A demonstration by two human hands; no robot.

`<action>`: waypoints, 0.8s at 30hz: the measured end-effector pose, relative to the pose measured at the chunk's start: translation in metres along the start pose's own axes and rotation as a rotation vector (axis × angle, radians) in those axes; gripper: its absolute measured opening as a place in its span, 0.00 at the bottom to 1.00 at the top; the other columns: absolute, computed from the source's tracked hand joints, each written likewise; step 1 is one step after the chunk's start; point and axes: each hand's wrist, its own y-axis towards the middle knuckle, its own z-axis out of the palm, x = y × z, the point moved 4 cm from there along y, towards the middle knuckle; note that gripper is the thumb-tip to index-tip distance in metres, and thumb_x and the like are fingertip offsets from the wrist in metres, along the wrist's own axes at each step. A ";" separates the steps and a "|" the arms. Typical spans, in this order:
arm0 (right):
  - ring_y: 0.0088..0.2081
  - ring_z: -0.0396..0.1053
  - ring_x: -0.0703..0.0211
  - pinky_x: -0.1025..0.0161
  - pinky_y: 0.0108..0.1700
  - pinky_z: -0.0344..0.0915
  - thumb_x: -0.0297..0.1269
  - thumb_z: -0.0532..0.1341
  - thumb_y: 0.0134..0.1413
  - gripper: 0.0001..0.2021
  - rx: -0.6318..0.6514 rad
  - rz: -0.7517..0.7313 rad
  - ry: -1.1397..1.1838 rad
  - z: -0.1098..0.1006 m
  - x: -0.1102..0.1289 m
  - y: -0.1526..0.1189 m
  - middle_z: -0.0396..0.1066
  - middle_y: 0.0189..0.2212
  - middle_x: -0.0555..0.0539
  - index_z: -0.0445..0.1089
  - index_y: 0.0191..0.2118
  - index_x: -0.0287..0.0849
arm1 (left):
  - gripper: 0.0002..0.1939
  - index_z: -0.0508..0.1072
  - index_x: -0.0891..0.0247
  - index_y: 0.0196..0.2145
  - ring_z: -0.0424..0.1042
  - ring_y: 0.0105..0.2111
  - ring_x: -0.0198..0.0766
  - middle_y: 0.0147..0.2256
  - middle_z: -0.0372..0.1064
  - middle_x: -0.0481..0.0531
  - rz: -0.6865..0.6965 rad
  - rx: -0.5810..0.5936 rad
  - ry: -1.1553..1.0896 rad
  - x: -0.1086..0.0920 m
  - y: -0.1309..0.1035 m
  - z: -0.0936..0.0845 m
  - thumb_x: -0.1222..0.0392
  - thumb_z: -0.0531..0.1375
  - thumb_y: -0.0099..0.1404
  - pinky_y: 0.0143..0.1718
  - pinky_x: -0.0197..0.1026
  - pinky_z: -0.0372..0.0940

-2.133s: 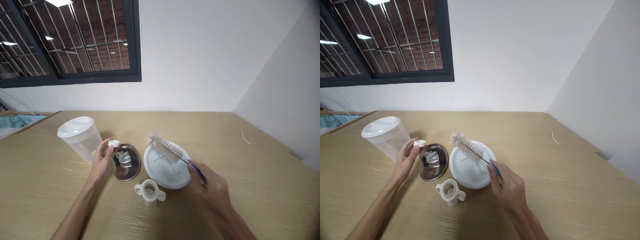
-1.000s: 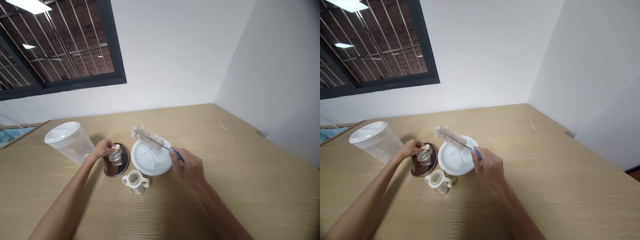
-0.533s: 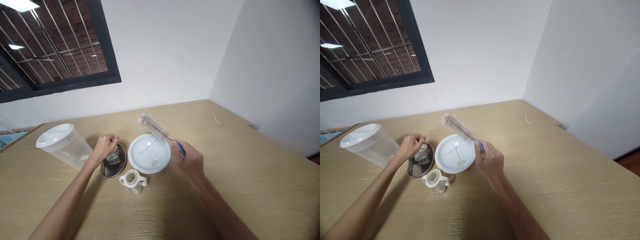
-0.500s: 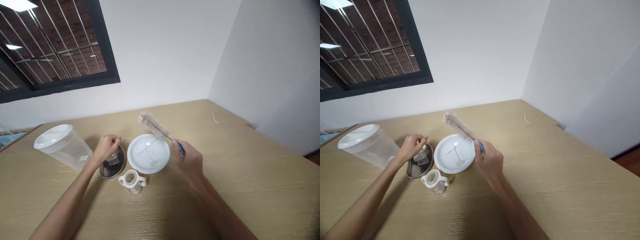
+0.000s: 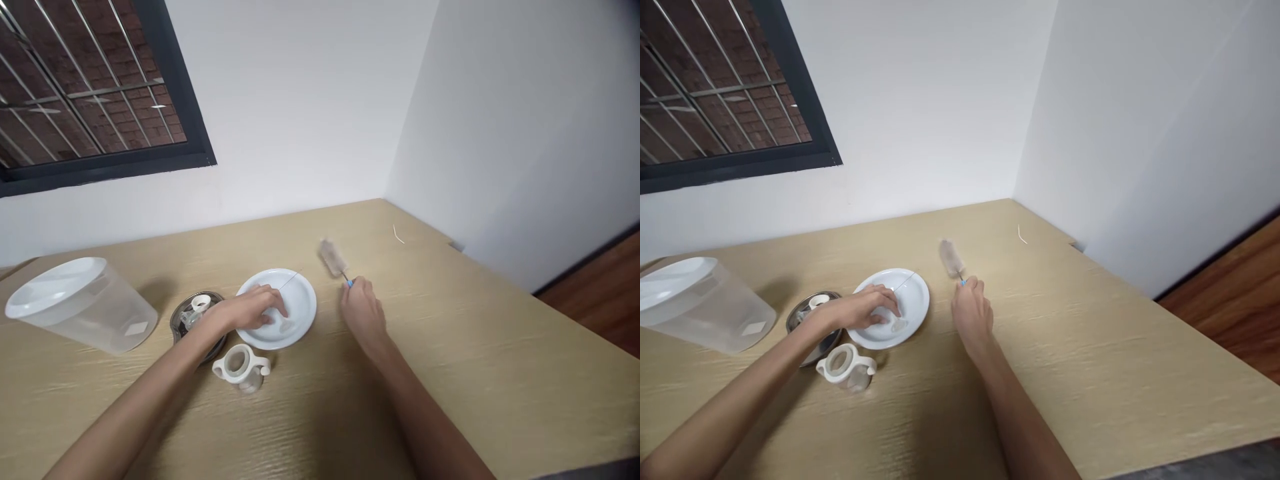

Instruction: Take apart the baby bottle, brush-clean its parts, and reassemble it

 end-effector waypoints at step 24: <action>0.52 0.70 0.51 0.52 0.57 0.65 0.39 0.56 0.71 0.13 0.012 -0.336 -0.012 -0.003 0.042 0.007 0.76 0.47 0.43 0.75 0.51 0.41 | 0.14 0.80 0.61 0.37 0.72 0.39 0.44 0.38 0.79 0.54 -0.093 -0.491 -0.409 0.037 -0.013 -0.004 0.48 0.66 0.62 0.43 0.42 0.64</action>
